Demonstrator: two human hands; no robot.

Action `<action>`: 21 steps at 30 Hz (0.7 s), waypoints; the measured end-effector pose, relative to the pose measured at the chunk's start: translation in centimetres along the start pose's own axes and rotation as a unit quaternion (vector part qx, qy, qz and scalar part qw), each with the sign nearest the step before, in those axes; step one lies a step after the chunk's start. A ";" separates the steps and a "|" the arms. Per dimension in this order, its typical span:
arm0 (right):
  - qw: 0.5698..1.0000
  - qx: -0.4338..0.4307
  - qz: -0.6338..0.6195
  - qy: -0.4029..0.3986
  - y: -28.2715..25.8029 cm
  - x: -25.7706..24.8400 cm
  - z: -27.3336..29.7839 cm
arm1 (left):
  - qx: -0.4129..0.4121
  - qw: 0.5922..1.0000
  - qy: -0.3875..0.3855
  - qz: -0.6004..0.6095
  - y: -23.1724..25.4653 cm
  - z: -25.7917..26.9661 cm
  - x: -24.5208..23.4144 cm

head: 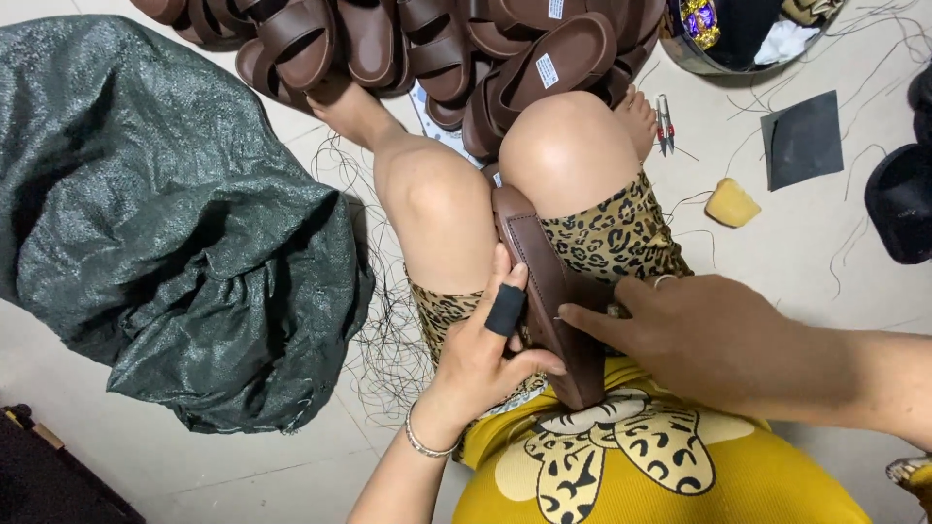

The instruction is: Hand-stitching the straps of brown sandals using a needle and thread while sitting on the floor.

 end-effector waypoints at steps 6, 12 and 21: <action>0.969 -0.158 0.169 0.081 -0.5 0.7 -3.7 | 0.051 0.994 0.071 -0.059 -1.4 0.7 1.0; 0.977 0.011 -0.181 0.112 0.6 0.3 -2.9 | 0.097 0.977 0.151 0.113 2.6 1.1 -3.1; 0.984 -0.066 0.021 0.161 1.5 2.9 -0.7 | -0.130 0.981 0.075 0.124 3.5 1.0 -0.1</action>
Point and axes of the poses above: each hand's wrist, its own z-axis away from the middle knuckle, its own x-axis out of the palm, y = z × x, the point moved 1 cm from there along -z, towards the middle knuckle, and after that the axes turned 3 degrees about z, right-handed, at the moved point
